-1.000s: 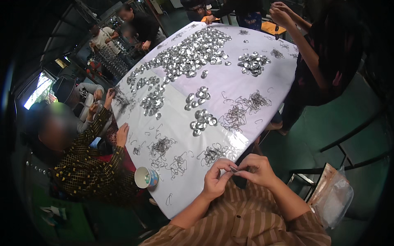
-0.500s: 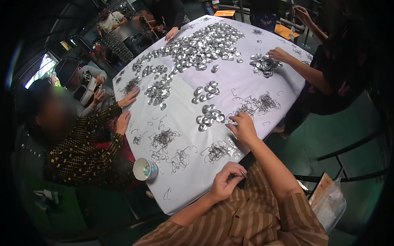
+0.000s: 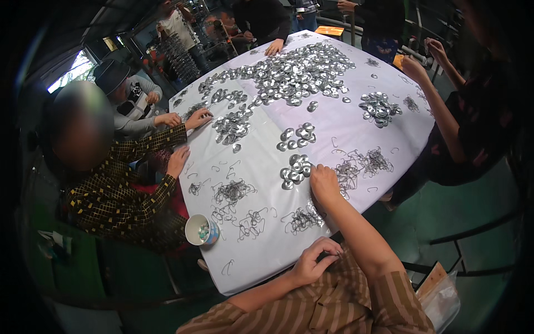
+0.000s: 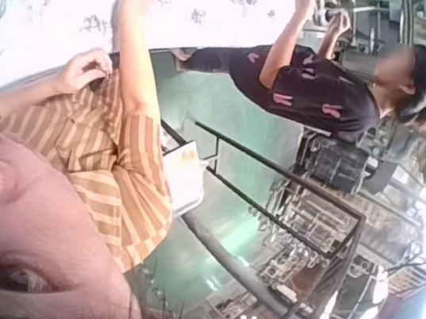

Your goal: The person assembles metal components by threading small wire hooks through silver discs by hand, then hangs the finished chain on a vertical metal rack.

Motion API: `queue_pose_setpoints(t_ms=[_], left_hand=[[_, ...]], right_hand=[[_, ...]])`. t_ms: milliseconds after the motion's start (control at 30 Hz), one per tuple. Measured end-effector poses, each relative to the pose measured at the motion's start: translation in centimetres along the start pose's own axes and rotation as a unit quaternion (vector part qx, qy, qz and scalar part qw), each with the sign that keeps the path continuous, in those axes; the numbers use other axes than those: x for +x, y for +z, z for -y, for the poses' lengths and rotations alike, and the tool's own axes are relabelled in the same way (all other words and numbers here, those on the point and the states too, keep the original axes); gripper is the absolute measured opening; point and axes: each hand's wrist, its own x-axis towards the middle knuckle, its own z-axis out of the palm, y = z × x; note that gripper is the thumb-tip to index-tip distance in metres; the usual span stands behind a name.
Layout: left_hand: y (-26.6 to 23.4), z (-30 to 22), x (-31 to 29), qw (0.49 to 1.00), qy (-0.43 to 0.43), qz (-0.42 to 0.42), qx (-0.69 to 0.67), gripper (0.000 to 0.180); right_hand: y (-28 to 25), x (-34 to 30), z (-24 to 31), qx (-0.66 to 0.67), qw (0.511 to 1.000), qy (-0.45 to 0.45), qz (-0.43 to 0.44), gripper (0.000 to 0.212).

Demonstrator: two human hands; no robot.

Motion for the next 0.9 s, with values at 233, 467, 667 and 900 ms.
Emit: queue_pose_setpoints(t_ms=[233,467,667,900], left_hand=[[-0.3,0.2,0.1,0.999,0.016,-0.018,0.04,0.012],[-0.1,-0.2,0.5,0.993,-0.033,-0.106,0.034,0.008],[0.4,-0.3,0.4,0.986,-0.042,-0.15,0.057,0.009],[0.6,0.2,-0.2,0.978,-0.052,-0.189,0.068,0.008]], right_hand=[[-4.9,-1.5,-0.8,0.215,0.973,0.084,-0.014,0.029],[-13.1,-8.2,0.0,0.664,0.715,0.211,0.058,0.031],[-15.4,-11.6,0.8,0.619,0.754,0.214,0.039,0.027],[-15.5,-12.5,1.5,0.543,0.818,0.189,0.015,0.028]])
